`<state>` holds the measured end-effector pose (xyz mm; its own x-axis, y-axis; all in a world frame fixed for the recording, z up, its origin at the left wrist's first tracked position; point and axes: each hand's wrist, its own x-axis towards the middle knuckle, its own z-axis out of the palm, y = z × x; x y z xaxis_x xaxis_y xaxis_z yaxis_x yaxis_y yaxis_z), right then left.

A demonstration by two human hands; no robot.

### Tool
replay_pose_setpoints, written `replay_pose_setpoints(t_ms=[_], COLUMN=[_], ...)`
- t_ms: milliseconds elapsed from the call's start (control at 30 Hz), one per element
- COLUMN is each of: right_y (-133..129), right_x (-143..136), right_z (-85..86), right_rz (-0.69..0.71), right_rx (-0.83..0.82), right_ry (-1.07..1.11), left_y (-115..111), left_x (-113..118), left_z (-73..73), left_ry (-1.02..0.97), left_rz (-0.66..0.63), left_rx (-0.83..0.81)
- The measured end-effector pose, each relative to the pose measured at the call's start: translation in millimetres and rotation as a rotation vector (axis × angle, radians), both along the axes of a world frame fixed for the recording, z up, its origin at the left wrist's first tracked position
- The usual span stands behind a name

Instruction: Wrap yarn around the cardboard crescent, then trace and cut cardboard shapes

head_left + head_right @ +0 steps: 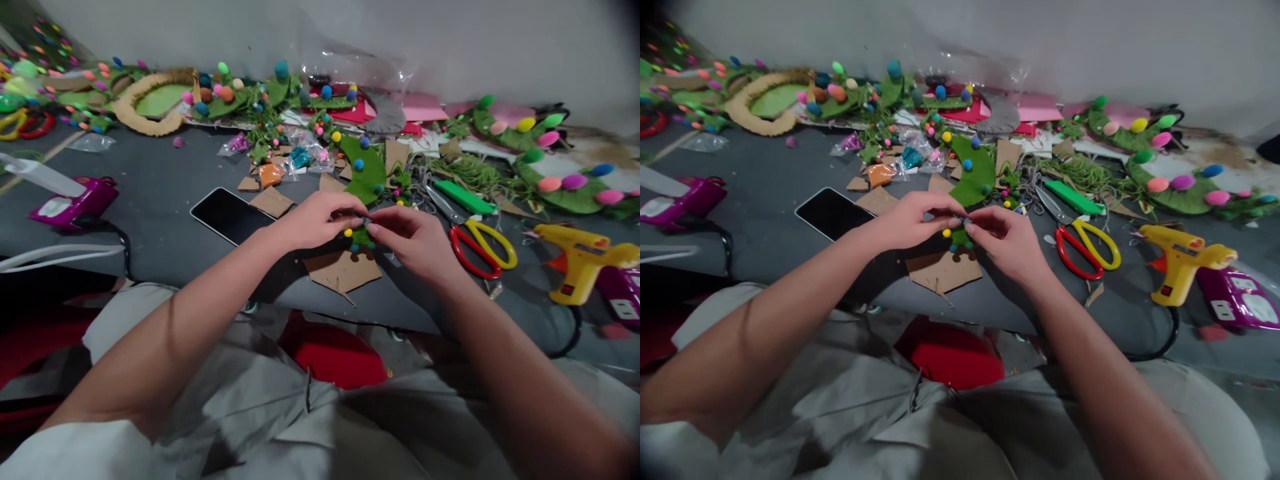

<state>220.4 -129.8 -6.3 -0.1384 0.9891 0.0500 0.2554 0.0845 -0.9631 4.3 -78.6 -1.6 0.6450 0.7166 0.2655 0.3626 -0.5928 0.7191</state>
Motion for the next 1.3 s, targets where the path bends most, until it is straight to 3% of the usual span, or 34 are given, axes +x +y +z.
replay_pose_setpoints(t_ms=[167,333,433,733,1000,1200,1300], right_y=[-5.6,-14.0,-18.9,-33.8,-31.4,-31.3,-31.6], right_x=[6.2,8.8,8.4,8.1,11.4,12.1,12.7], right_z=[6.7,8.9,6.4,2.2,6.0,8.0,10.4], right_rz=[-0.012,0.078,0.106,0.141,0.203,0.223,0.232], right_rx=[-0.073,-0.111,-0.085,0.088,0.074,0.058,0.062], right_ry=[-0.098,-0.181,-0.235,-0.389,-0.386,-0.373,-0.395], left_y=[-25.9,-60.5,-65.1,-60.1,-60.5,-79.8,-89.4], left_x=[-14.9,-29.3,-27.1,-29.1,-30.2,-20.1,-11.5], left_z=[17.8,33.1,30.9,32.7,31.6,40.2,38.0], left_ry=[0.048,0.568,0.699,0.751,0.757,0.499,0.567], left_rz=[0.137,0.018,0.008,0.025,0.032,-0.003,-0.025], left_rx=[-0.038,0.074,0.168,0.107,0.103,0.213,0.226])
